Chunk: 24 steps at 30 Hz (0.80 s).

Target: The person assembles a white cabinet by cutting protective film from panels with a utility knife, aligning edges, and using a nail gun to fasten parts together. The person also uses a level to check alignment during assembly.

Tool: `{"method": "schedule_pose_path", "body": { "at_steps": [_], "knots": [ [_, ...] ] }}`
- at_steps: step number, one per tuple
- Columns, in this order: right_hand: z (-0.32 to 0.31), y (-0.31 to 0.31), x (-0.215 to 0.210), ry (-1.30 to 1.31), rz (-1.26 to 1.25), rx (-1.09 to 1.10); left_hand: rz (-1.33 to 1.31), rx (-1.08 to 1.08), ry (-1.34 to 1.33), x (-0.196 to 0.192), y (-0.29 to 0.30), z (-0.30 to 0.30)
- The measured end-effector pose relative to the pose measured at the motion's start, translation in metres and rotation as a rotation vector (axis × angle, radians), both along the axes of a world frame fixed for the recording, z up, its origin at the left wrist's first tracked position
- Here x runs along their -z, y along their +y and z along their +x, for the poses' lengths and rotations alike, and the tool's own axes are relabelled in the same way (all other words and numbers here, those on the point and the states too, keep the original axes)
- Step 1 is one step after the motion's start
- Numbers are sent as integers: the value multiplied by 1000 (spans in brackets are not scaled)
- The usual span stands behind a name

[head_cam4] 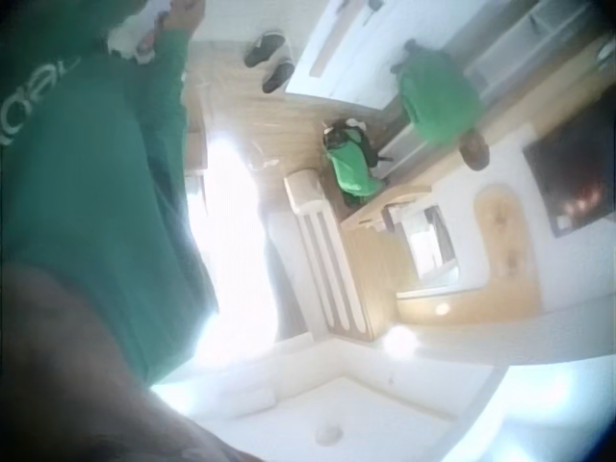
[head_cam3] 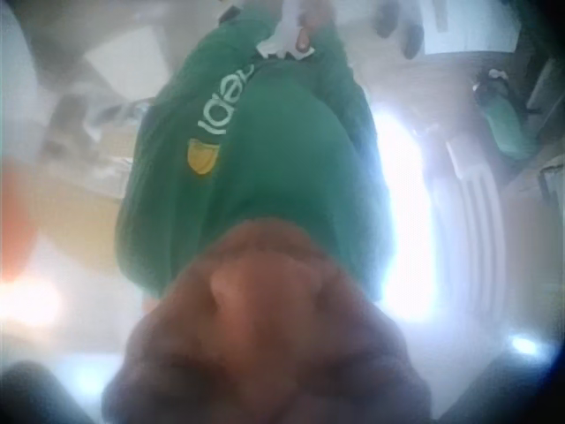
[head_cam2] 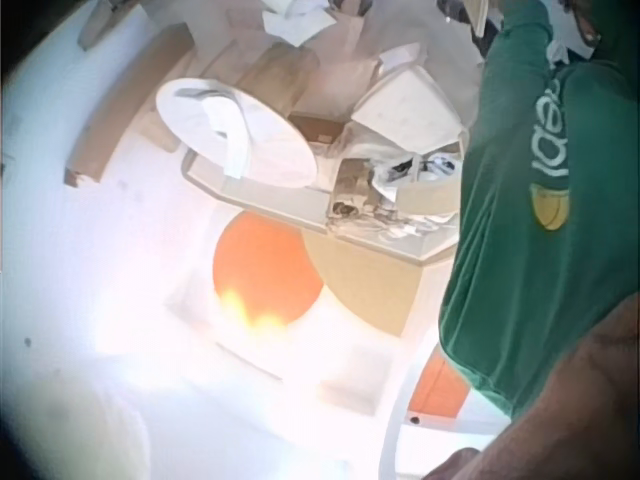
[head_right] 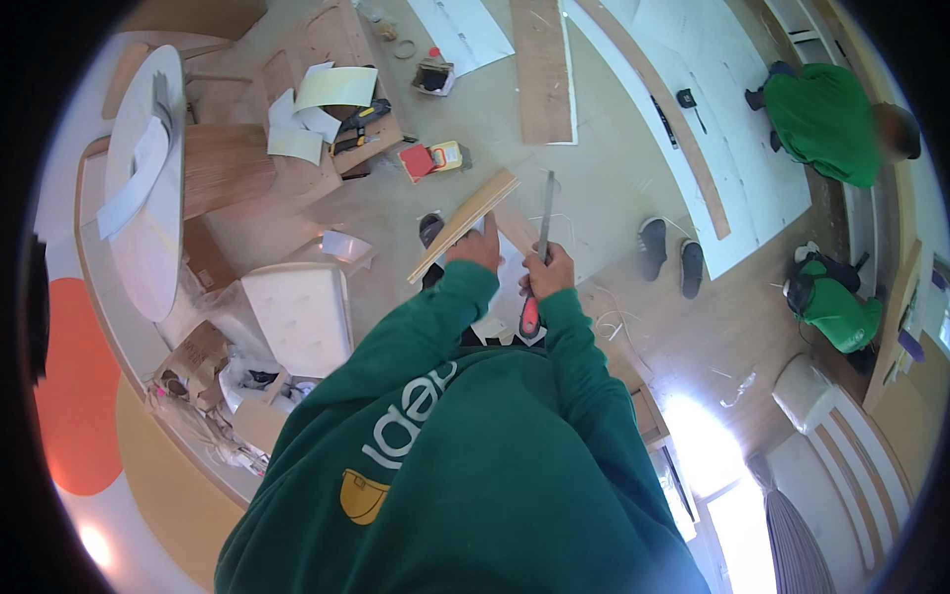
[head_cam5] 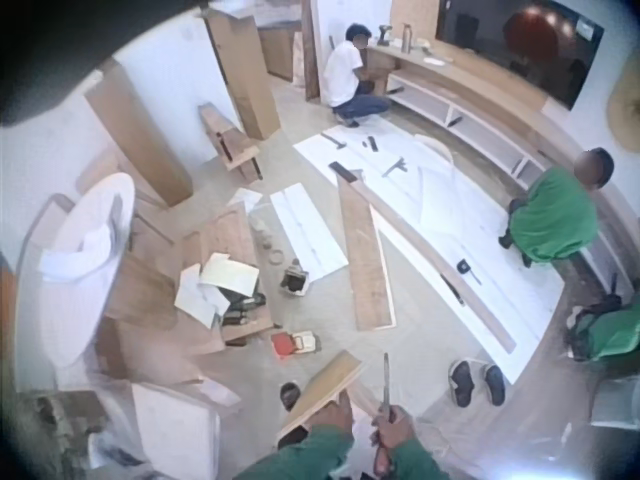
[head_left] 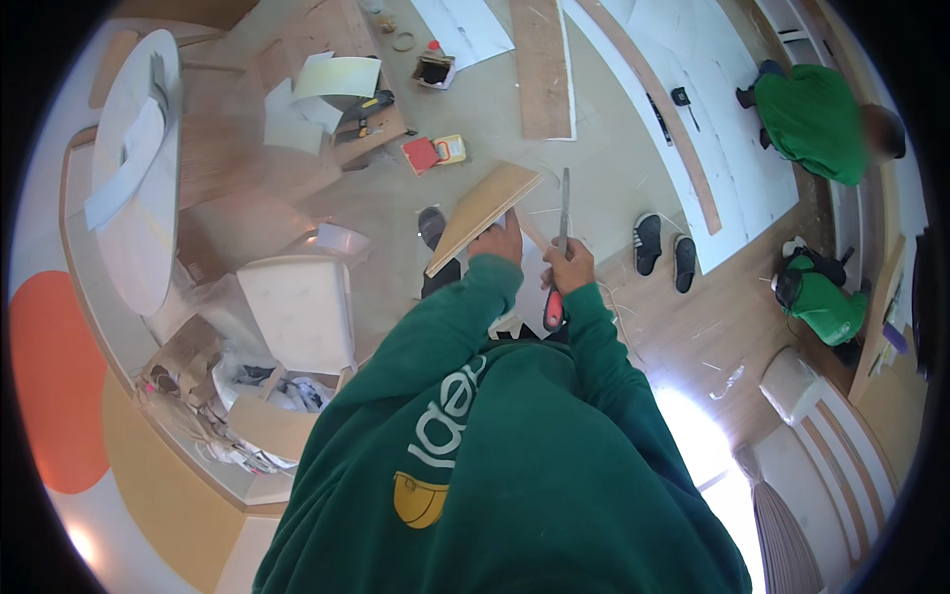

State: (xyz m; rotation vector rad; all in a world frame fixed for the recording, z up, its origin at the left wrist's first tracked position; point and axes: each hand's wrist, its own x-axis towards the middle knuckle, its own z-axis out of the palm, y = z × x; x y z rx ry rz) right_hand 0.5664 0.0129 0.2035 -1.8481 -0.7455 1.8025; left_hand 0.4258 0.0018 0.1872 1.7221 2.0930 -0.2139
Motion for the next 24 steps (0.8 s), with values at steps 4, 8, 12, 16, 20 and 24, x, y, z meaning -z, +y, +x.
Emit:
{"method": "schedule_pose_path", "body": {
  "at_steps": [4,8,12,16,20,24],
  "knots": [
    [18,-22,-11,-60,19,-76,-236,135,58,13,23,-10],
    [59,-59,-6,-270,286,-219,-179,184,-16,38,23,-20],
    [99,-66,-3,-429,453,-292,-175,354,111,8,32,-14],
    [110,-53,-20,-351,292,-231,-145,338,152,25,26,-20],
    [70,-26,-74,-219,313,-4,-334,219,-95,-25,42,-17],
    [-30,-1,-121,-265,399,71,-127,-32,-1060,-61,32,-81]
  ]
}}
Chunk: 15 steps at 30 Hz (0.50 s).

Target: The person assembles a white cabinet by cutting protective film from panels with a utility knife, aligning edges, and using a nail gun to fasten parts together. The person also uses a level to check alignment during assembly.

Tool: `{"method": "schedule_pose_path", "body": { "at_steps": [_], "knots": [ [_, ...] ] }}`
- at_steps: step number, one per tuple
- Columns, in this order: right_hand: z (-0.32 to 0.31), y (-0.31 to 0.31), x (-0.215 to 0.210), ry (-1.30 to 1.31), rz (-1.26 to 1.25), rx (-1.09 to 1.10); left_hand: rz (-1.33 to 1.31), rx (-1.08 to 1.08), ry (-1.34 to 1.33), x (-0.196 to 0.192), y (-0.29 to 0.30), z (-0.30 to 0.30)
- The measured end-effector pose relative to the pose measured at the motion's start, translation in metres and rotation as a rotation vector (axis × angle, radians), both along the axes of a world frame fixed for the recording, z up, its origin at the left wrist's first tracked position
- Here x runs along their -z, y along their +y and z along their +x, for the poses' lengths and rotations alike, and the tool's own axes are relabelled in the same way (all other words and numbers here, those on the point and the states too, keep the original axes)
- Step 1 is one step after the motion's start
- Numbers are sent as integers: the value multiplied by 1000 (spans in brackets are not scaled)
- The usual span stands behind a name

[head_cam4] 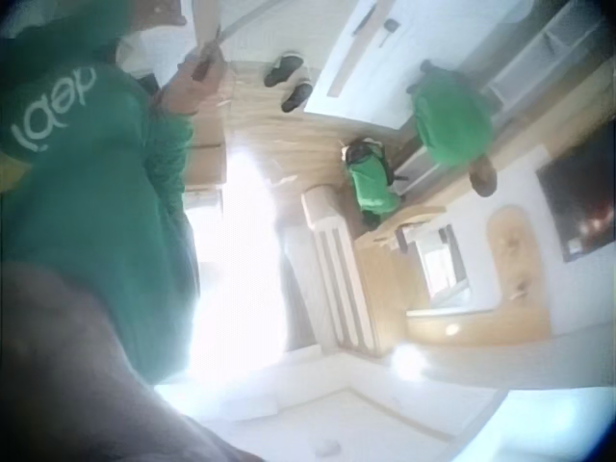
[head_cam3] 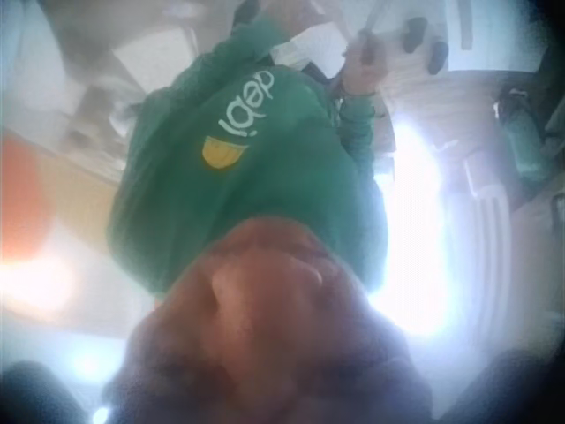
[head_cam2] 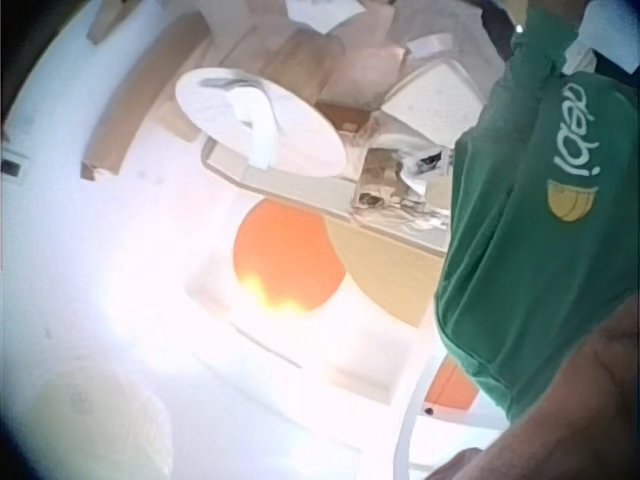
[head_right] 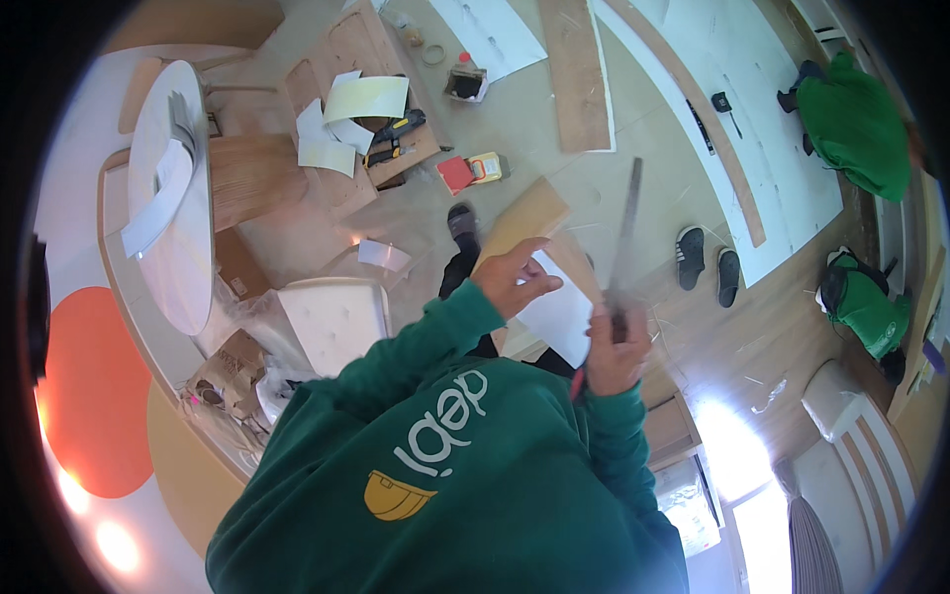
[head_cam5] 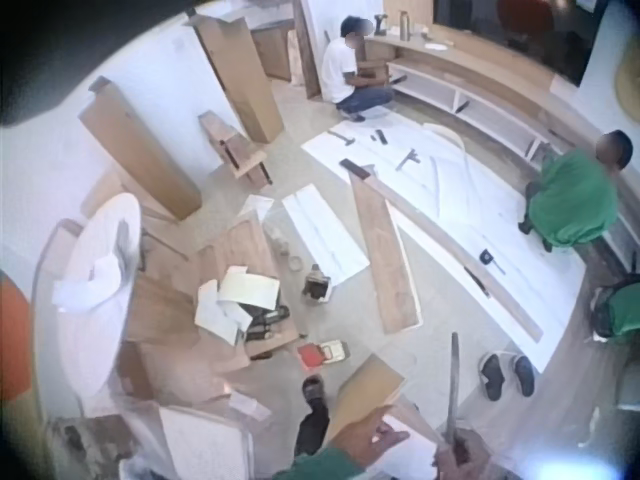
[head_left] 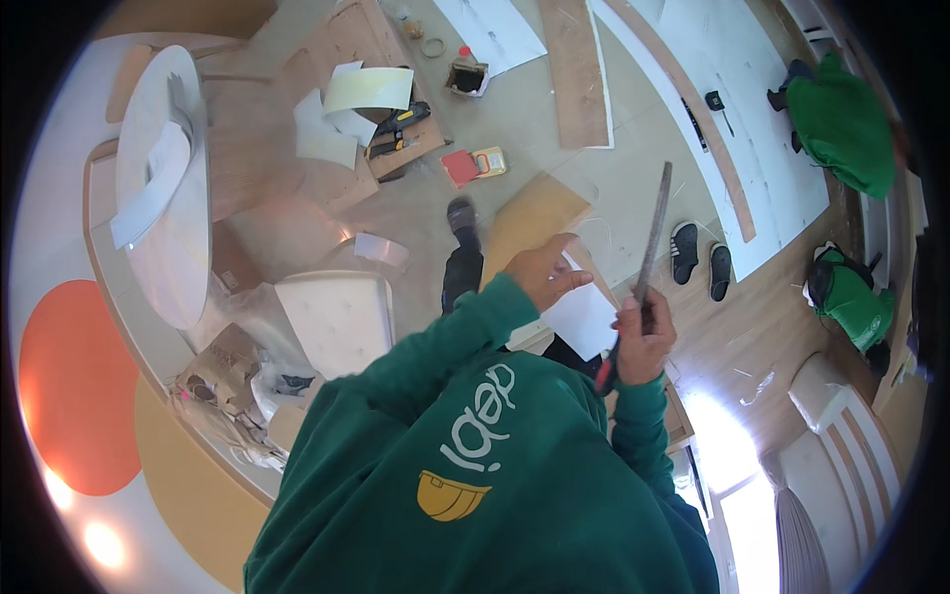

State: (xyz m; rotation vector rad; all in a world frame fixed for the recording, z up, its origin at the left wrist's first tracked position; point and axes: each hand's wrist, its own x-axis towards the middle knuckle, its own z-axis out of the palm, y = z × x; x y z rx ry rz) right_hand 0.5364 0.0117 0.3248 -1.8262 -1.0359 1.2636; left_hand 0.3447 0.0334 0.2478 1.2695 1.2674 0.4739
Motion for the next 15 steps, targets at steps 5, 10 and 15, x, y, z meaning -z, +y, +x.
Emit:
{"method": "schedule_pose_path", "body": {
  "at_steps": [5,10,15],
  "knots": [
    [-172,15,24,-72,46,-389,-587,-603,-993,6,-13,-112],
    [-313,3,165,196,-104,-739,-531,-1274,-239,111,-60,-238],
    [-393,26,349,-237,-219,-684,-679,-1642,-16,253,-108,-396]
  ]
}}
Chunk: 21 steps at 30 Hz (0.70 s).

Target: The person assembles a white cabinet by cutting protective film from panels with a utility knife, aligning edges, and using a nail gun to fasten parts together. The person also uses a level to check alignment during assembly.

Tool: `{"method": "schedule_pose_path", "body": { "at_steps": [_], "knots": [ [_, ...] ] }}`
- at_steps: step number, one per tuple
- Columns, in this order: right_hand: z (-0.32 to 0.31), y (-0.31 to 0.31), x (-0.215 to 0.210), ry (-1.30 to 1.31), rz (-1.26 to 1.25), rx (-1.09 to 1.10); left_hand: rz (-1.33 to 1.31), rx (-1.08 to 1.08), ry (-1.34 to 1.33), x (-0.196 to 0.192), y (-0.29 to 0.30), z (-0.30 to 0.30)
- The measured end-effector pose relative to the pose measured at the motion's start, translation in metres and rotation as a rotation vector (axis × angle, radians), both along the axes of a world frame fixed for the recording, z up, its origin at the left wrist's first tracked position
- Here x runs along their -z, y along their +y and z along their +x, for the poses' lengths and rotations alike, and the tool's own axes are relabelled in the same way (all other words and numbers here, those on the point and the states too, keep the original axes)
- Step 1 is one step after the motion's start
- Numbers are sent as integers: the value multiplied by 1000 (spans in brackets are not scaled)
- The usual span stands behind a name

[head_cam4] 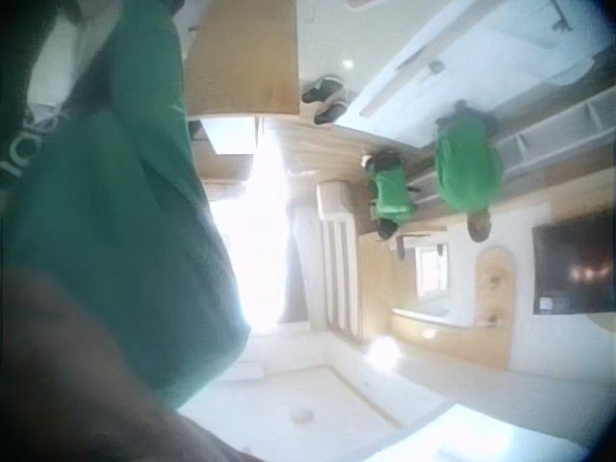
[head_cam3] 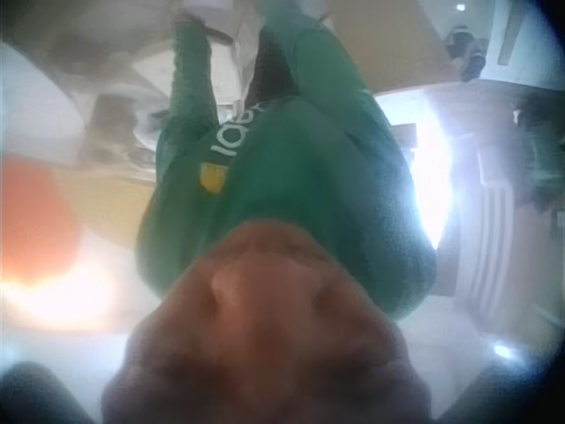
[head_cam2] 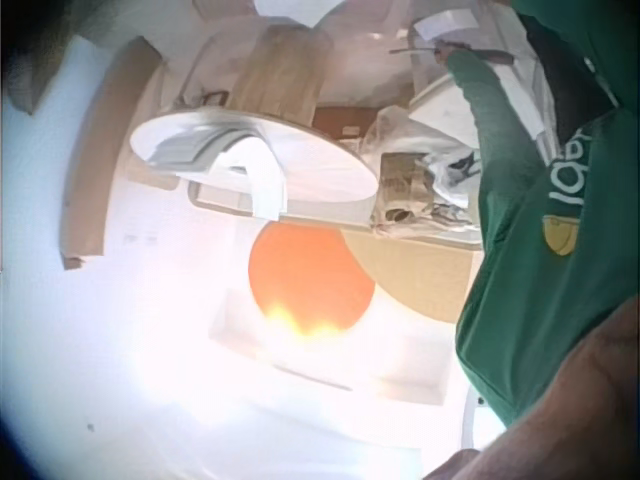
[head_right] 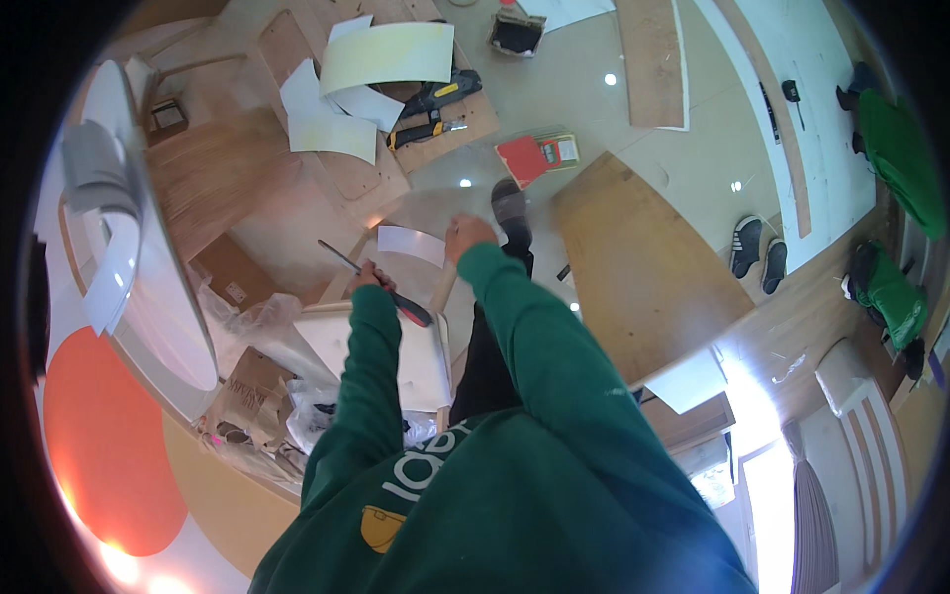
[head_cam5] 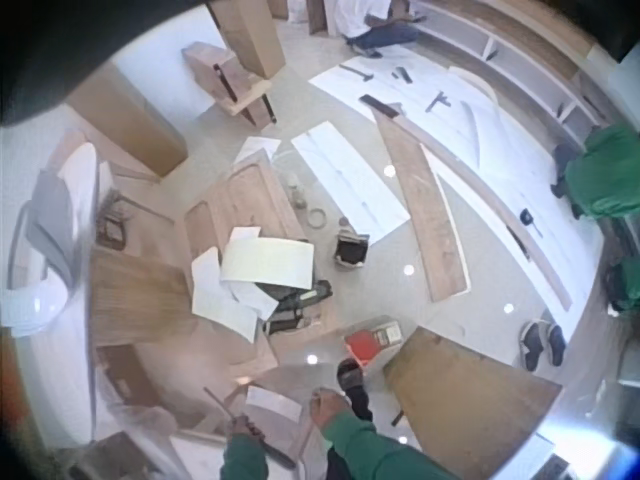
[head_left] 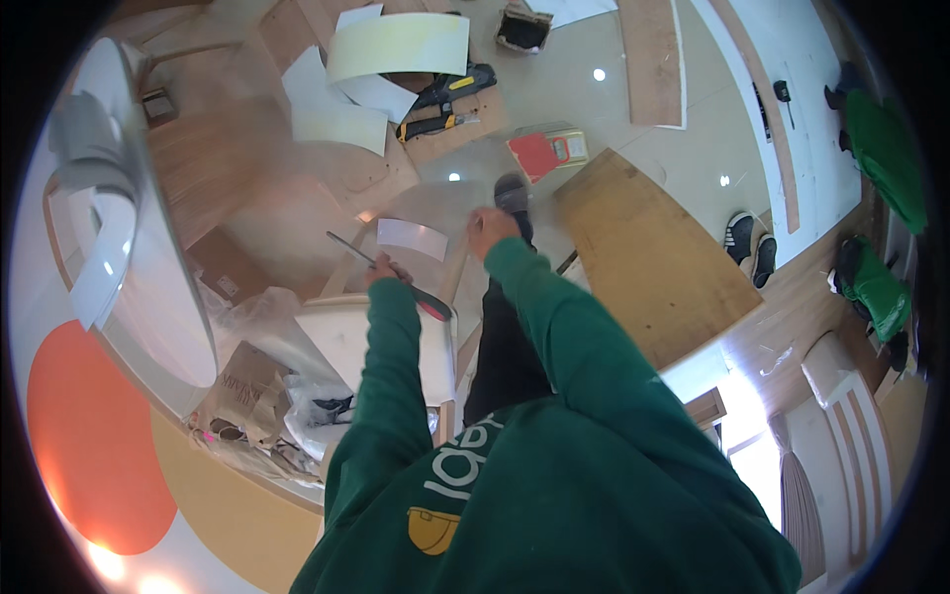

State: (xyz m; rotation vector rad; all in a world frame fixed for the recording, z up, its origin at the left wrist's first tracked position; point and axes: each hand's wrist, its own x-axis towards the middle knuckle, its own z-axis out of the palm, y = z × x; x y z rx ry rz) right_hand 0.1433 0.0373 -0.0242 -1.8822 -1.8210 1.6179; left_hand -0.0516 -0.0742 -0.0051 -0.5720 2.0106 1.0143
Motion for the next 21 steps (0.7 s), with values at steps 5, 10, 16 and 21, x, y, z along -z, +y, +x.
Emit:
{"method": "schedule_pose_path", "body": {
  "at_steps": [5,10,16,21],
  "knots": [
    [-46,76,72,-73,57,-403,-210,162,85,101,12,-98],
    [-114,128,90,-97,212,-505,-208,157,189,155,61,-135],
    [-118,138,144,-128,305,-594,-162,273,147,187,78,-137],
    [-109,121,94,-74,242,-504,-161,166,-105,183,9,-165]
  ]
}}
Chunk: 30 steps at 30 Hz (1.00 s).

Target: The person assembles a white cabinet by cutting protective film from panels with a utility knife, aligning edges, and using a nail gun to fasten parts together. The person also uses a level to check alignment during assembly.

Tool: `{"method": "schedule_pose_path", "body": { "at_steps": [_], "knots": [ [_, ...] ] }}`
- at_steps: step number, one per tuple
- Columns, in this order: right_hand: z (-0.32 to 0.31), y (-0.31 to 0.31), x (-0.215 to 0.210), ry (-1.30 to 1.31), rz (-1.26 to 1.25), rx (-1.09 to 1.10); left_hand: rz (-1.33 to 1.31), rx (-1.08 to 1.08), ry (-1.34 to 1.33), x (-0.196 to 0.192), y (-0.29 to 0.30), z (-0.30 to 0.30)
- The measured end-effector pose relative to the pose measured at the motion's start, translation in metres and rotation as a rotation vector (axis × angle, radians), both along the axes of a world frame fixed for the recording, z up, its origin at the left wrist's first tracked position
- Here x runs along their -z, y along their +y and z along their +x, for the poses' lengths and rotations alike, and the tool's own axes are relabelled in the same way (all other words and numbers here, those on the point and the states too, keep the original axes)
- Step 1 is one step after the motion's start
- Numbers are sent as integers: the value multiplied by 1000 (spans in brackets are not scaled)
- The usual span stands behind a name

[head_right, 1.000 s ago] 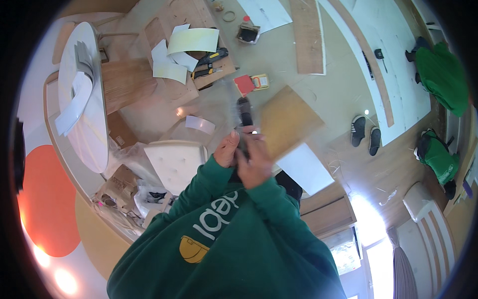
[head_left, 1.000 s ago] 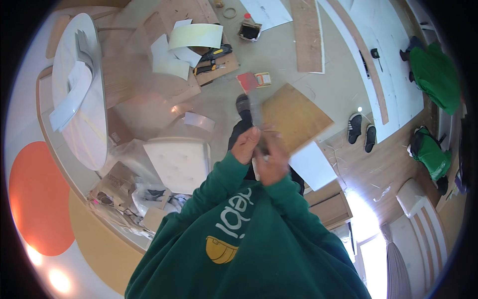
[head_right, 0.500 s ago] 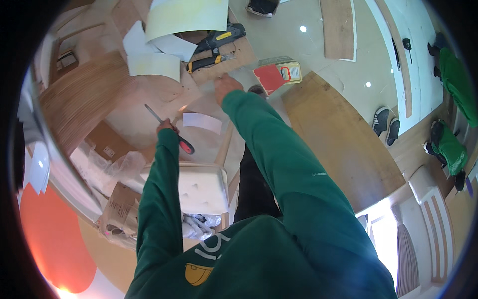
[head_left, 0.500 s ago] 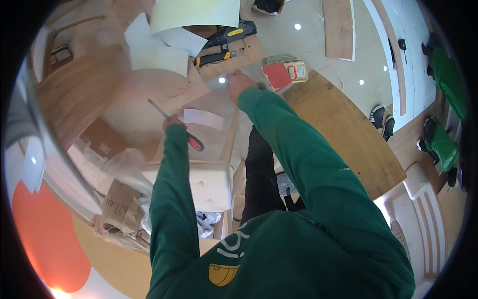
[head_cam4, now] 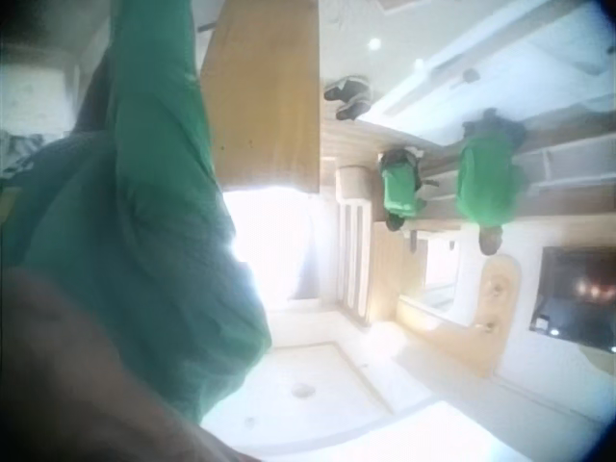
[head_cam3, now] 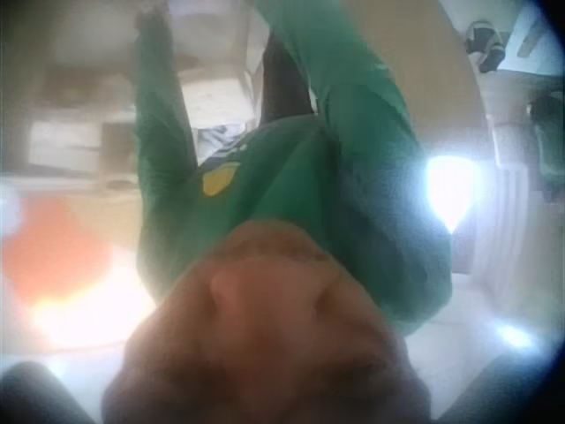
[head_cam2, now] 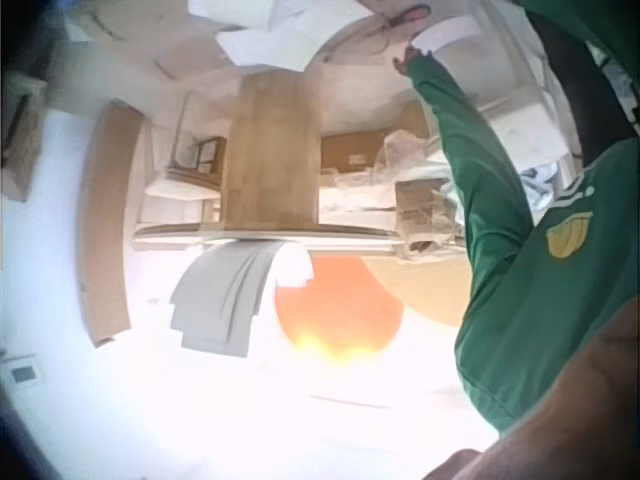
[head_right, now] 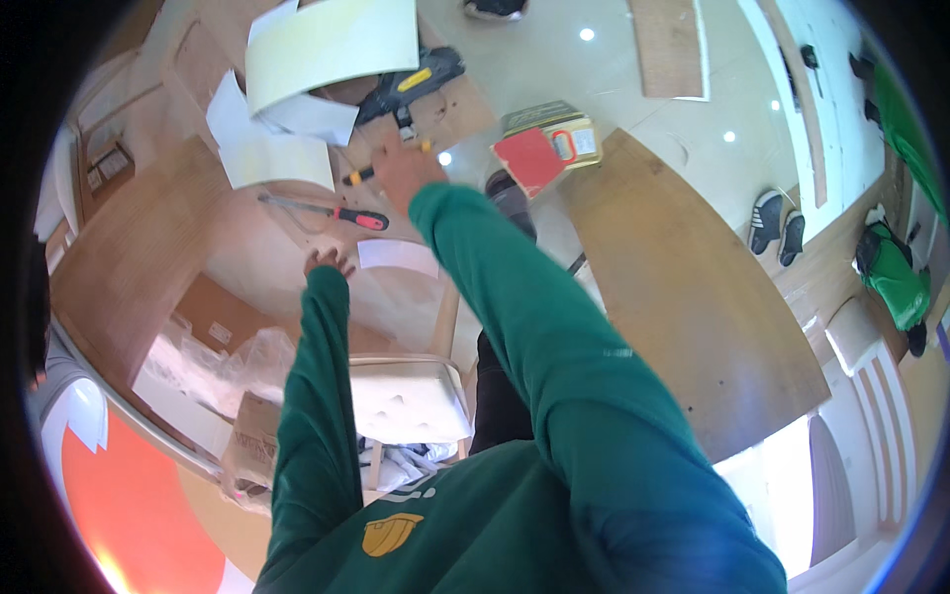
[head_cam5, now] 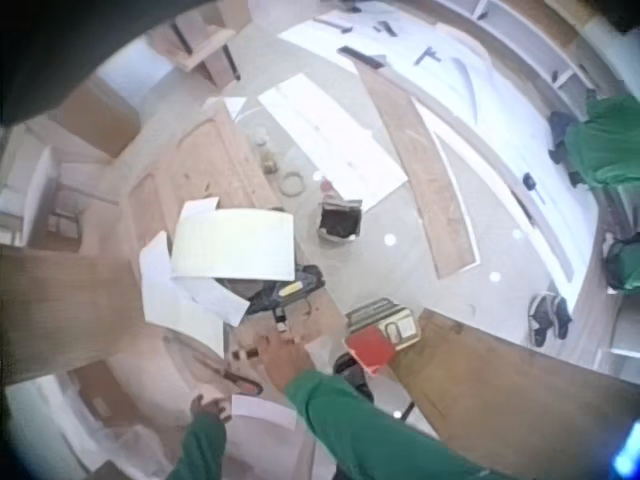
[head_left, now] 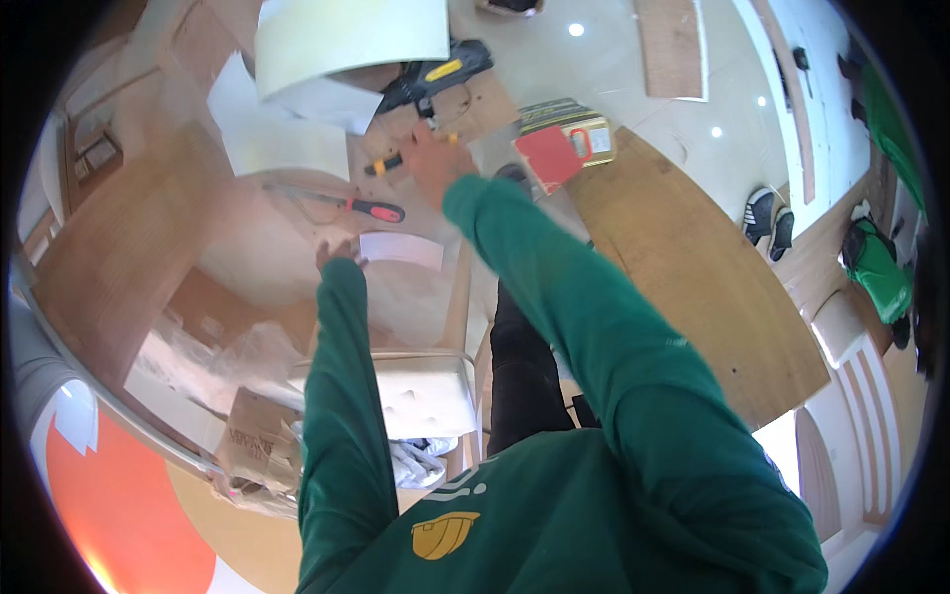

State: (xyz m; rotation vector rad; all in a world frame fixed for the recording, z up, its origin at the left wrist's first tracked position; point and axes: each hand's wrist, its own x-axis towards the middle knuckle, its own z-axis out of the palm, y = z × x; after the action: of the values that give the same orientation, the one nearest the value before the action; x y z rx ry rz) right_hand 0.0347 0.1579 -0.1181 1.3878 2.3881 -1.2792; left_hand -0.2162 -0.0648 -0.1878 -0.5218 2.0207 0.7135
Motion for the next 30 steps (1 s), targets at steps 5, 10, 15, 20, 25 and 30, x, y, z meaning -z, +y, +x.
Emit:
{"method": "schedule_pose_path", "body": {
  "at_steps": [5,10,15,20,25,30],
  "knots": [
    [49,-54,-129,230,-23,506,27,217,-32,-86,-9,98],
    [141,-52,-291,445,-135,641,338,622,-85,-163,-15,176],
    [298,-50,-426,717,-197,602,600,1520,406,-309,57,295],
    [453,-85,-479,1014,-330,877,956,1723,717,-447,117,454],
    [563,-129,-443,708,-449,1365,834,2233,779,-479,150,564],
    [581,-173,-403,591,-676,1469,605,2769,720,-448,180,591]
  ]
}}
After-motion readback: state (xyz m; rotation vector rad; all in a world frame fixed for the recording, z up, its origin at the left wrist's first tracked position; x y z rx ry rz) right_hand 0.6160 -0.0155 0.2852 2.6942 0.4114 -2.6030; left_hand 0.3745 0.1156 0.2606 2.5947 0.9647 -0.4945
